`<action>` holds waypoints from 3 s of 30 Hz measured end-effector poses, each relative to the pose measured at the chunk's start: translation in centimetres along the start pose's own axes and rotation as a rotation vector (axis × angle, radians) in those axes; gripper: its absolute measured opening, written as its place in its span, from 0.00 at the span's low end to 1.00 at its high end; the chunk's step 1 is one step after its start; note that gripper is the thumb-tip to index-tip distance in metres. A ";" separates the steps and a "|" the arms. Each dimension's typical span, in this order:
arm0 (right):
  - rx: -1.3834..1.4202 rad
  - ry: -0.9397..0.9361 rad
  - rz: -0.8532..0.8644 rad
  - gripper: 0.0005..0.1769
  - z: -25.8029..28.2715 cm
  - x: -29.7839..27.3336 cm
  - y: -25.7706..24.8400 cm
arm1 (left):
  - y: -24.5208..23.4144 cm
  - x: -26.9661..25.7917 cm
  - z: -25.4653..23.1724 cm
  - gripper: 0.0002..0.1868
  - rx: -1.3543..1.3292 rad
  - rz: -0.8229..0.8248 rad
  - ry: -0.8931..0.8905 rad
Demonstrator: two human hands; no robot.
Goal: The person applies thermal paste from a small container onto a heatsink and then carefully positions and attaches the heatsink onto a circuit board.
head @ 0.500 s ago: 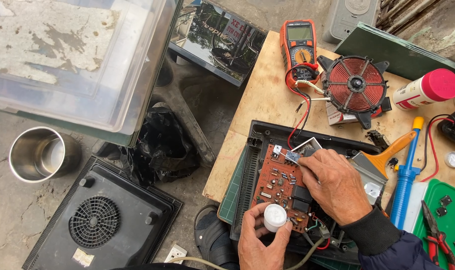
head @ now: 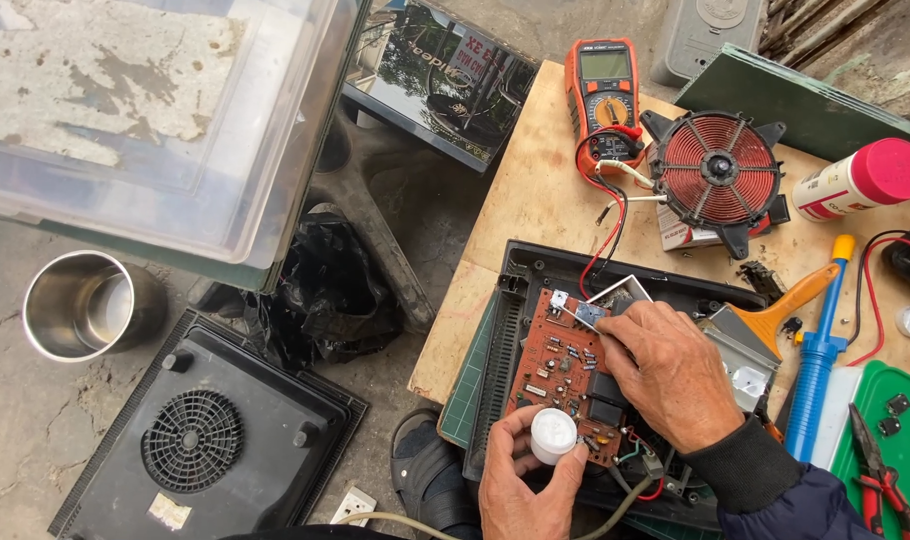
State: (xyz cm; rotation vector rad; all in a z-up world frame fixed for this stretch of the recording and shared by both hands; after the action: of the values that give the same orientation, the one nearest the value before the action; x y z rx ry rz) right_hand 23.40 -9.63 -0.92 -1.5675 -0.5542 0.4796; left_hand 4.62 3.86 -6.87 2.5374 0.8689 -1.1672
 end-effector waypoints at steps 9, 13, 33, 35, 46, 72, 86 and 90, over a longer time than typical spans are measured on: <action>0.017 -0.006 -0.027 0.08 0.4 0.1 -0.2 | -0.1 0.0 -0.1 0.30 -0.025 0.004 0.005; 0.014 0.006 -0.047 0.09 0.5 0.3 -0.8 | -0.1 0.0 -0.1 0.29 -0.032 0.001 0.014; -0.033 0.037 -0.027 0.10 -0.2 1.0 -0.5 | 0.0 -0.1 0.1 0.30 0.001 0.003 -0.050; -0.029 0.039 -0.028 0.10 -0.3 0.8 -0.4 | 0.0 -0.1 0.0 0.30 0.007 -0.002 -0.056; -0.041 0.014 -0.051 0.07 -0.3 1.3 -0.6 | -0.2 0.0 -0.4 0.28 -0.033 -0.029 0.030; 0.445 0.189 -0.062 0.12 -2.4 -4.3 -6.9 | -0.5 -2.5 -3.3 0.29 -0.048 0.012 -0.072; 0.057 0.050 0.013 0.10 4.3 -9.6 -12.0 | -0.2 -4.4 -5.5 0.19 0.004 0.096 0.675; 0.024 0.039 -0.036 0.07 5.3 -9.2 -12.8 | -0.4 -5.2 -6.5 0.19 -0.027 0.083 0.735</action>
State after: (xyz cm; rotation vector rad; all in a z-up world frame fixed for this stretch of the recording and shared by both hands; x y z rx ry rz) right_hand 12.10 -10.59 11.22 -1.5382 -0.5440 0.4261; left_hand 5.80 4.70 1.34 2.9650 0.8806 -0.1606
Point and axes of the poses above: each hand's wrist, its own x-axis towards the middle knuckle, its own y-axis out of the palm, z = x × y, the point moved 9 cm from there along x, towards the middle knuckle, and after that the axes turned 14 degrees about -x, right-handed, at the moved point
